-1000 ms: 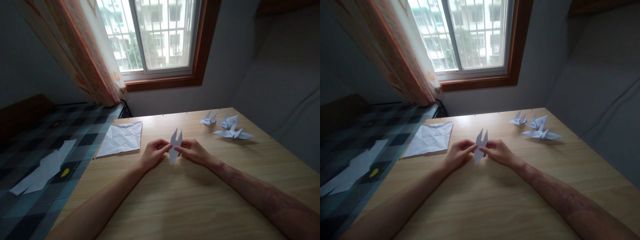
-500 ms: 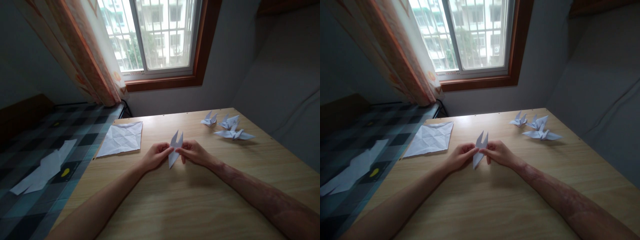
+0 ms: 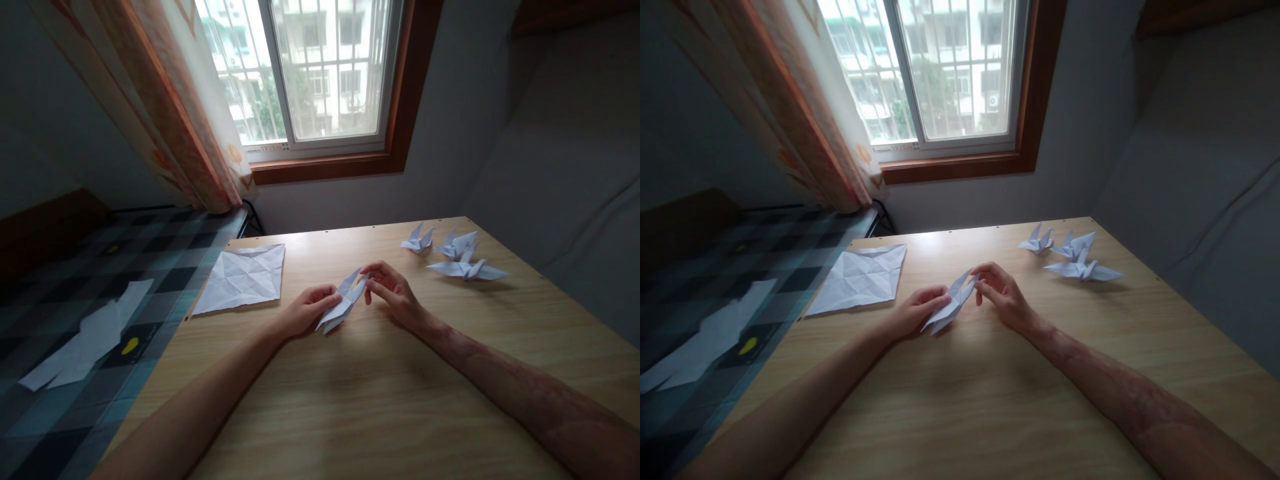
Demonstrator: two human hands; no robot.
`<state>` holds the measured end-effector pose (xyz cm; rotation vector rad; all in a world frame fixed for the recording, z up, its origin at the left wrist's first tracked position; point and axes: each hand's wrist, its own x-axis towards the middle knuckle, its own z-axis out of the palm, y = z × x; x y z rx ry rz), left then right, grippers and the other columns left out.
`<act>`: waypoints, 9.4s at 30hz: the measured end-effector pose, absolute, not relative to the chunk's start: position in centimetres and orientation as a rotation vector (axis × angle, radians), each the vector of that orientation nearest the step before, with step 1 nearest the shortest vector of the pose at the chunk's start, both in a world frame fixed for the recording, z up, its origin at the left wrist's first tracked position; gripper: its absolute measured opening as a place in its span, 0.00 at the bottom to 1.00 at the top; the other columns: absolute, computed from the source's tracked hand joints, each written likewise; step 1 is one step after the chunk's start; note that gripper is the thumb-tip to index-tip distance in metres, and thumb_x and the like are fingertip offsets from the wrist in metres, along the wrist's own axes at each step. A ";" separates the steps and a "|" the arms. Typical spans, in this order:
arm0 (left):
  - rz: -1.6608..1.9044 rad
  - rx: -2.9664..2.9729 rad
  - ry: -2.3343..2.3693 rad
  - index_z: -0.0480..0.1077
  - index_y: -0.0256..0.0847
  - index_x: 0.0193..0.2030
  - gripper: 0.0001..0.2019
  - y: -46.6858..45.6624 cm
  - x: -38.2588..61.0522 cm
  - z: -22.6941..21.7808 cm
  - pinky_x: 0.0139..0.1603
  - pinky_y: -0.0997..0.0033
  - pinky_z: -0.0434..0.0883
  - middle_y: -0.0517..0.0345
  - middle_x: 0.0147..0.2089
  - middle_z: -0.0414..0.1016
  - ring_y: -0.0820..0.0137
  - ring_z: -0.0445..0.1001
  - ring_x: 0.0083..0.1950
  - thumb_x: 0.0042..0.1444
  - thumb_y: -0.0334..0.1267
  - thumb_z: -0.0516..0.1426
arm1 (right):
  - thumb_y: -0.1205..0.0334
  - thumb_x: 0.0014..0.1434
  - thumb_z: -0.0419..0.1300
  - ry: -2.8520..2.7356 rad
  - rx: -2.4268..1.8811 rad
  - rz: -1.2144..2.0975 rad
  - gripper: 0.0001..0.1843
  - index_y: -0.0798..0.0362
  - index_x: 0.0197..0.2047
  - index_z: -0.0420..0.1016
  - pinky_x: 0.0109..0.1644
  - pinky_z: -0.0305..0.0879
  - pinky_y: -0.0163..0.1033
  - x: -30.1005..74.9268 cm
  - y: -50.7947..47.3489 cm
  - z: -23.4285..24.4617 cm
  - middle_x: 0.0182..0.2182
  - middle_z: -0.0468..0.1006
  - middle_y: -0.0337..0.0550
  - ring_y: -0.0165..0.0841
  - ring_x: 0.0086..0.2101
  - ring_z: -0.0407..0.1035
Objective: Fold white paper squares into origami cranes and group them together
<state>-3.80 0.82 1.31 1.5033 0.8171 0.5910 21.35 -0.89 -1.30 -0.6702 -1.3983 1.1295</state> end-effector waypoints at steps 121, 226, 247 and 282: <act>0.662 1.808 0.885 0.68 0.39 0.34 0.26 0.4 -3.3 1.8 0.35 0.71 0.59 0.63 0.31 0.62 0.71 0.60 0.35 0.69 0.62 0.59 | 0.59 0.69 0.67 -1.594 -0.884 0.661 0.11 0.49 0.53 0.82 0.46 0.78 0.44 21.3 -1.0 -1.5 0.48 0.85 0.46 0.36 0.38 0.77; 0.829 1.590 0.816 0.85 0.32 0.42 0.23 -0.2 -2.0 0.9 0.32 0.76 0.62 0.55 0.34 0.80 0.74 0.69 0.32 0.61 0.55 0.71 | 0.53 0.72 0.63 -1.810 -0.892 0.972 0.17 0.52 0.33 0.79 0.43 0.71 0.39 20.8 -1.9 -0.4 0.30 0.81 0.41 0.35 0.34 0.75; 0.871 1.630 0.896 0.84 0.34 0.43 0.22 -0.6 -1.9 0.8 0.36 0.75 0.68 0.53 0.37 0.81 0.70 0.74 0.37 0.61 0.56 0.71 | 0.41 0.75 0.60 -1.743 -0.837 1.279 0.27 0.53 0.31 0.77 0.37 0.65 0.36 21.2 -1.1 -1.3 0.29 0.77 0.40 0.32 0.30 0.68; 0.770 1.530 0.830 0.84 0.31 0.41 0.26 -0.1 -2.1 1.5 0.28 0.76 0.58 0.60 0.28 0.72 0.76 0.63 0.28 0.55 0.58 0.73 | 0.64 0.70 0.65 -1.831 -0.775 0.665 0.05 0.49 0.39 0.80 0.43 0.74 0.43 20.8 -1.9 -0.6 0.34 0.82 0.42 0.36 0.35 0.74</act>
